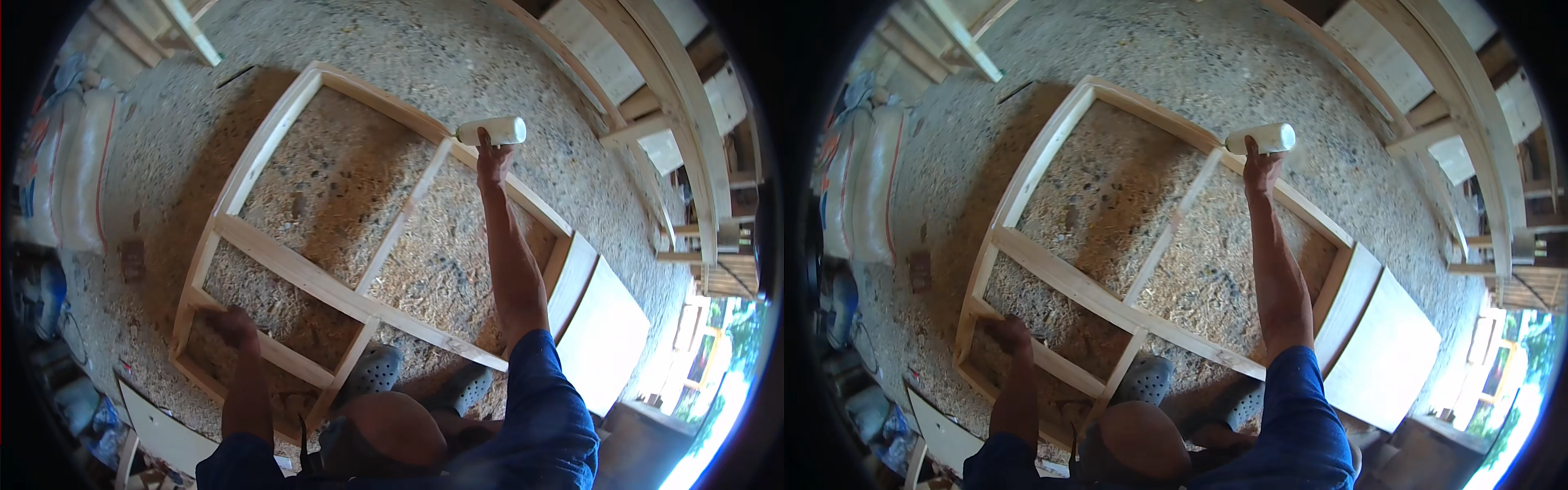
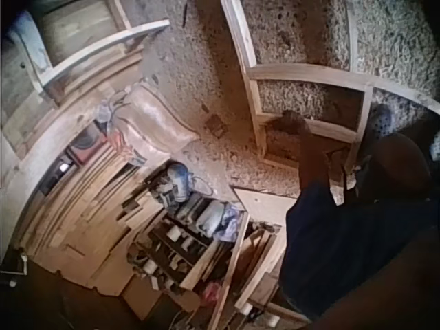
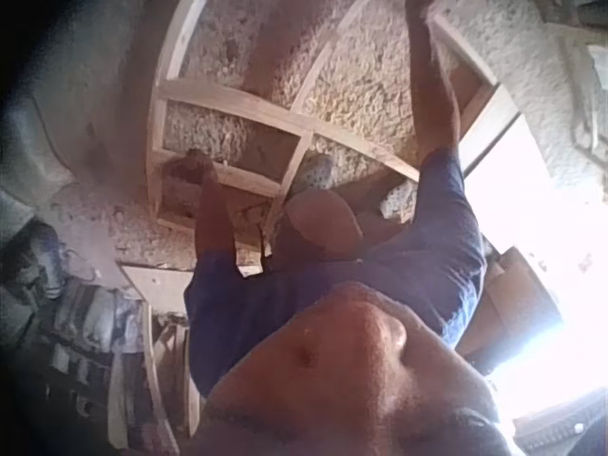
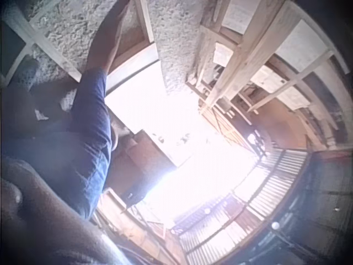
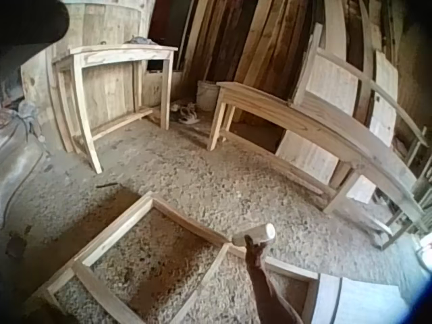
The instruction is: The person marks a wooden board with a pencil, cuts it on a table saw, and applies glue to a wooden frame. They then place the cut boards onto the frame and press them down by hand.
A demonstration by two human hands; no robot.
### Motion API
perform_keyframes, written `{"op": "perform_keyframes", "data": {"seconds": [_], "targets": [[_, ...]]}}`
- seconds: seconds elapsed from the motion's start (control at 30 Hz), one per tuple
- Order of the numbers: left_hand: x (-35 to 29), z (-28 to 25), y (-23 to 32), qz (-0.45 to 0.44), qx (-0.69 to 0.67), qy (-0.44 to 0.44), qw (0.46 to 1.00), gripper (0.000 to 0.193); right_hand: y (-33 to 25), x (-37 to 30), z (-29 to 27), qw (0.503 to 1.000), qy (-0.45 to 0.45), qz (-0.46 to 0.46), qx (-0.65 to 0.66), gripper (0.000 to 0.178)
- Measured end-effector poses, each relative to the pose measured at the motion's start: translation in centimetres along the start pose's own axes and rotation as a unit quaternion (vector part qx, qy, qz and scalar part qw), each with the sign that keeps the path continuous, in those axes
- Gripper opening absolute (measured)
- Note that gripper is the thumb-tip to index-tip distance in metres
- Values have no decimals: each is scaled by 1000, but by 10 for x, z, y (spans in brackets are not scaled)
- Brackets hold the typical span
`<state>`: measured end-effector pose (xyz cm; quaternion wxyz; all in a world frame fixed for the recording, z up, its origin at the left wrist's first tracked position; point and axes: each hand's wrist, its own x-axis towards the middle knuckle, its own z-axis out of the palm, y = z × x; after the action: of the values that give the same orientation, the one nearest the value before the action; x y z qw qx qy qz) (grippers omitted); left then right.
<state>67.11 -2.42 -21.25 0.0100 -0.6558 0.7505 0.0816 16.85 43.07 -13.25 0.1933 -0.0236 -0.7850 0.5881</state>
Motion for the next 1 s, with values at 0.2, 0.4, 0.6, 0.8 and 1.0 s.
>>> {"op": "perform_keyframes", "data": {"seconds": [0.2,0.4,0.6,0.8,1.0], "targets": [[1,-1,-1,-9,30,-2,1000,83,9,-22,-118,998,38,46,22,57],[-17,4,25,22,21,-17,999,85,54,-12,-274,978,159,57,-124,66],[24,16,-19,56,16,66,996,87,52,-27,-336,981,182,16,-63,65],[8,19,-1,56,22,17,998,92,46,-33,-401,949,255,1,-186,69],[101,21,-65,102,11,63,993,98,34,-52,-350,946,245,-51,-208,65]]}}
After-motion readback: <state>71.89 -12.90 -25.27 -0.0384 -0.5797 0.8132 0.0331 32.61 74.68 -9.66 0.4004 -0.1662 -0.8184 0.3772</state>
